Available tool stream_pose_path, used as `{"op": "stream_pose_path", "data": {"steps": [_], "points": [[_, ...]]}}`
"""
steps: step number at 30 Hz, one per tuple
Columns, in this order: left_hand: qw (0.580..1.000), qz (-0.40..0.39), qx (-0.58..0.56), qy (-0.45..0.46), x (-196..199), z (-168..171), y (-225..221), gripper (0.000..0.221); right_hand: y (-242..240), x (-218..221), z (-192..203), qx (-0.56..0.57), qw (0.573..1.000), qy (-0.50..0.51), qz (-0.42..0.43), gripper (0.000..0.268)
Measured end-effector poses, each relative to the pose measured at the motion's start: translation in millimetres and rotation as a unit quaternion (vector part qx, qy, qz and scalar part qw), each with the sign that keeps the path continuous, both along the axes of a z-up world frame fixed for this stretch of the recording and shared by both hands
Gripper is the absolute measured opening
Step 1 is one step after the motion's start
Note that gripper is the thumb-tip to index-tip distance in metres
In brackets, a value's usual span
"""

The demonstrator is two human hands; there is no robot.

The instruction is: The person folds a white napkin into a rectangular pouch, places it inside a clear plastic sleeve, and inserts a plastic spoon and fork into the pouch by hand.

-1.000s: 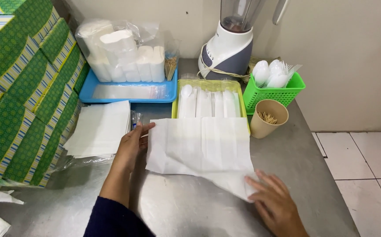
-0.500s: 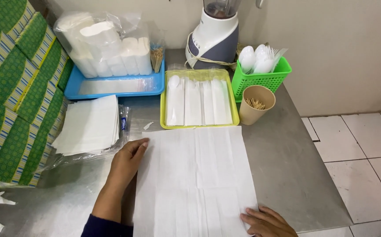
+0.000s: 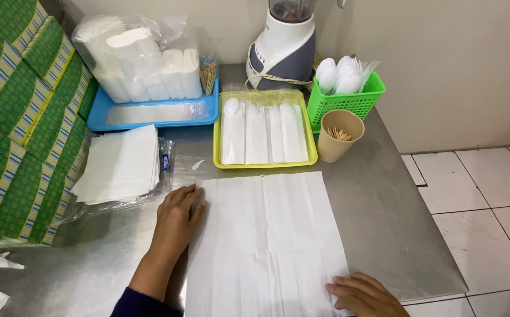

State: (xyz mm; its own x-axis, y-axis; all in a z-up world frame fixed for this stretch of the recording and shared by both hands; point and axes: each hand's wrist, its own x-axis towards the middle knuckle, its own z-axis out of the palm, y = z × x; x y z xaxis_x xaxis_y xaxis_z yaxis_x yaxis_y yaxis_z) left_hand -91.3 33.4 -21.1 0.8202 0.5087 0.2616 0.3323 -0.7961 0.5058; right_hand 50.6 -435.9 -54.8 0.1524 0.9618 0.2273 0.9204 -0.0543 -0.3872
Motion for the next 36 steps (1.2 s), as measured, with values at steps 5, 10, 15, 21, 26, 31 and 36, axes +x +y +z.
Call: {"op": "stream_pose_path", "data": {"steps": [5, 10, 15, 21, 26, 31, 36], "points": [[0.999, -0.002, 0.032, 0.001, 0.1, -4.9, -2.4, 0.052, 30.6, 2.3, 44.5, 0.062, 0.998, -0.012, -0.01, 0.047], [0.975, -0.078, 0.178, -0.112, 17.8, -18.4, -31.6, 0.061, 87.7, 7.2, 82.7, 0.066, 0.996, -0.018, -0.055, 0.047], [0.963, -0.239, 0.125, -0.002, 26.8, -10.6, -108.9, 0.074, 173.5, 2.3, 81.2, -0.094, 0.995, 0.035, -0.021, 0.078], [0.847, -0.067, 0.522, 0.075, 7.1, -21.3, -97.1, 0.091, 179.6, 8.6, 61.3, -0.118, 0.99, -0.081, -0.007, 0.105], [0.905, -0.095, 0.406, 0.09, -11.7, -13.1, -66.5, 0.085, 163.3, 24.1, 66.6, -0.188, 0.979, -0.054, -0.056, 0.099], [0.947, -0.111, 0.297, 0.057, -34.8, -16.4, -44.4, 0.078, 139.3, 41.0, 55.8, -0.166, 0.978, -0.089, -0.093, 0.099], [0.902, -0.035, 0.418, 0.103, -52.0, -35.9, -19.4, 0.099, 115.3, 64.4, 34.2, -0.183, 0.965, -0.052, -0.177, 0.097]]}}
